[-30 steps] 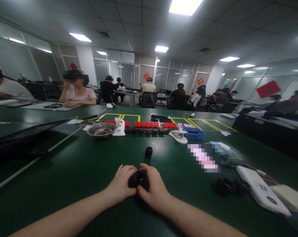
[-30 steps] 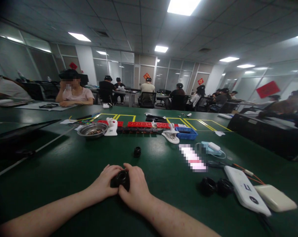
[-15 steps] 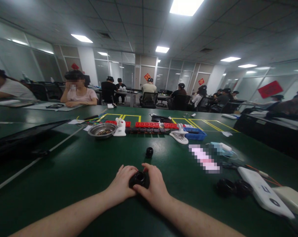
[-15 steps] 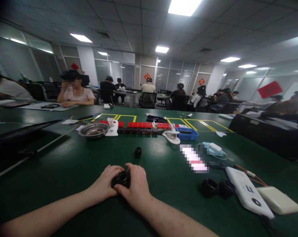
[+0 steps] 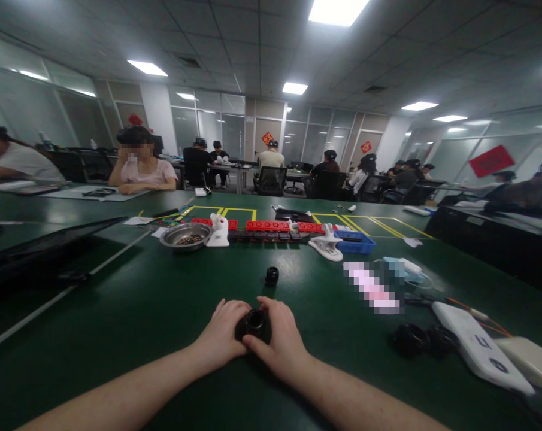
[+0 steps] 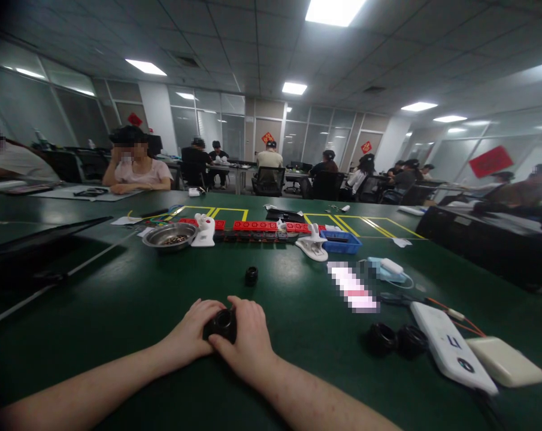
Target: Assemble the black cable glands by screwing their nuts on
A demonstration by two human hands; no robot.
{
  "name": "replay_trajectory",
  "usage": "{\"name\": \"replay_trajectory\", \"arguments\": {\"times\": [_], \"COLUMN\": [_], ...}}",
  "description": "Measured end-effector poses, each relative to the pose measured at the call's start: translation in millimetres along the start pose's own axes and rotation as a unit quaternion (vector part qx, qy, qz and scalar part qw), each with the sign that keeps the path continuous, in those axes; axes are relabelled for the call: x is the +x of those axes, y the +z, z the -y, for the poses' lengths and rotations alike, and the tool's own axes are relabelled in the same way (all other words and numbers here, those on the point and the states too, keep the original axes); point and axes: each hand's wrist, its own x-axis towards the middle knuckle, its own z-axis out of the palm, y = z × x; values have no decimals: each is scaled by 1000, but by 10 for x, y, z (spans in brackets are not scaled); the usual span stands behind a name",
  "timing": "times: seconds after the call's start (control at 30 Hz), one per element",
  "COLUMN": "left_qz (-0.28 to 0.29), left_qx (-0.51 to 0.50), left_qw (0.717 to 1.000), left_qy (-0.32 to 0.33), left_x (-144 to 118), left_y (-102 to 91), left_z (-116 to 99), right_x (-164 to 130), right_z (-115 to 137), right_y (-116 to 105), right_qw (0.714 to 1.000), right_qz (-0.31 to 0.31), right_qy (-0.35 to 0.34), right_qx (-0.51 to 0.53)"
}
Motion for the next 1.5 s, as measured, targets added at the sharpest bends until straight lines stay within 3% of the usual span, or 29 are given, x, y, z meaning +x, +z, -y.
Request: {"name": "replay_trajectory", "arguments": {"times": [0.2,0.6,0.83,1.07,1.2,1.37,1.5], "left_qz": [-6,-7,-17,-18,-17,-4,-2], "left_qx": [-1,1,8,4,-3,-2,-2], "left_qw": [1000,1000,1000,1000,1000,1000,1000], "left_qy": [0,-4,-3,-4,-2,-6,-10], "left_x": [-4,-18,-7,-21,-24,-16,-8], "left_y": [7,0,7,-5,-12,-22,-17], "left_z": [12,6,0,-19,-33,-35,-28], "right_x": [-24,10,-22,-13,-21,-16,-13], "right_z": [-27,-4,5,6,4,-10,-4], "right_y": [-42,18,-36,4,3,10,4], "right_qw": [997,1000,998,1000,999,1000,999], "right_qz": [46,-15,28,-2,14,-6,10], "right_qy": [-66,12,-60,-7,-45,-15,-45], "right_qx": [3,-10,-8,-17,-14,-14,-10]}}
